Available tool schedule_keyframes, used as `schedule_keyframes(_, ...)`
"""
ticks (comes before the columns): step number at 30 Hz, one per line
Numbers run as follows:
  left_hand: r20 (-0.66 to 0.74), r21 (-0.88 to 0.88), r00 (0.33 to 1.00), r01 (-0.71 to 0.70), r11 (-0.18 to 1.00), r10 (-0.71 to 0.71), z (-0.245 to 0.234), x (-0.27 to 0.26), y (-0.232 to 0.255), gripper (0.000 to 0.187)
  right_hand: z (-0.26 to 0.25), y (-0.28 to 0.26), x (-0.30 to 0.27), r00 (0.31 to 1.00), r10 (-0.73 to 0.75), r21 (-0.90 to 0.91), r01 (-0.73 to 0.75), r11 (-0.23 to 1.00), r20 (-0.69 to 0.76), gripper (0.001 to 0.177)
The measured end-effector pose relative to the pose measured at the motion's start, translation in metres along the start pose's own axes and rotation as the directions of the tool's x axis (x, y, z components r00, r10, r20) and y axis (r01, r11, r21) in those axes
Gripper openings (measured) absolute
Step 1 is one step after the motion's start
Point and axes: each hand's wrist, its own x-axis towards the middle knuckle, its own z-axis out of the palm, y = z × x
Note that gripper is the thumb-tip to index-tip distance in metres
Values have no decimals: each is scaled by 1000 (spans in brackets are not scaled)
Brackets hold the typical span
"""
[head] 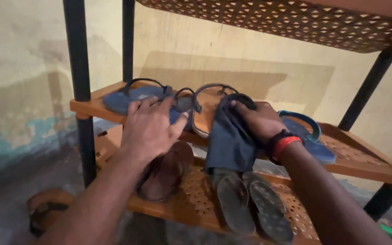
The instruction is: The person wipes several pairs of sandals and flip-flops on a two-tiered shoe rack using a dark cloth. They handle each item individually, wiping the soles and straps, then place them back on the rack.
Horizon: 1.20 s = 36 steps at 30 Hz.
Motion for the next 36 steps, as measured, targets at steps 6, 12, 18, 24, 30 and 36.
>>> schedule_keyframes(6,-195,-25,976,-103,994,96,4,-7,1,50,-4,9,1,994,-104,-27,103,994,-35,55)
schedule_keyframes(12,-350,-5,934,-76,997,70,14,-9,6,37,-4,11,-4,966,-244,-41,241,970,-87,53)
schedule_keyframes(18,-327,-17,939,-116,993,105,18,-11,0,32,-6,7,-18,973,-216,109,208,972,75,62)
schedule_keyframes(24,-257,54,965,-29,998,42,11,-7,6,40,-24,11,-31,960,-216,-286,261,922,177,68)
schedule_keyframes(30,-274,-11,959,-78,997,72,5,-8,5,46,-37,-6,-36,958,-170,-696,286,659,232,47)
schedule_keyframes(36,-4,42,990,139,989,-139,-8,13,15,48,-29,-15,-27,972,-130,-517,216,828,198,47)
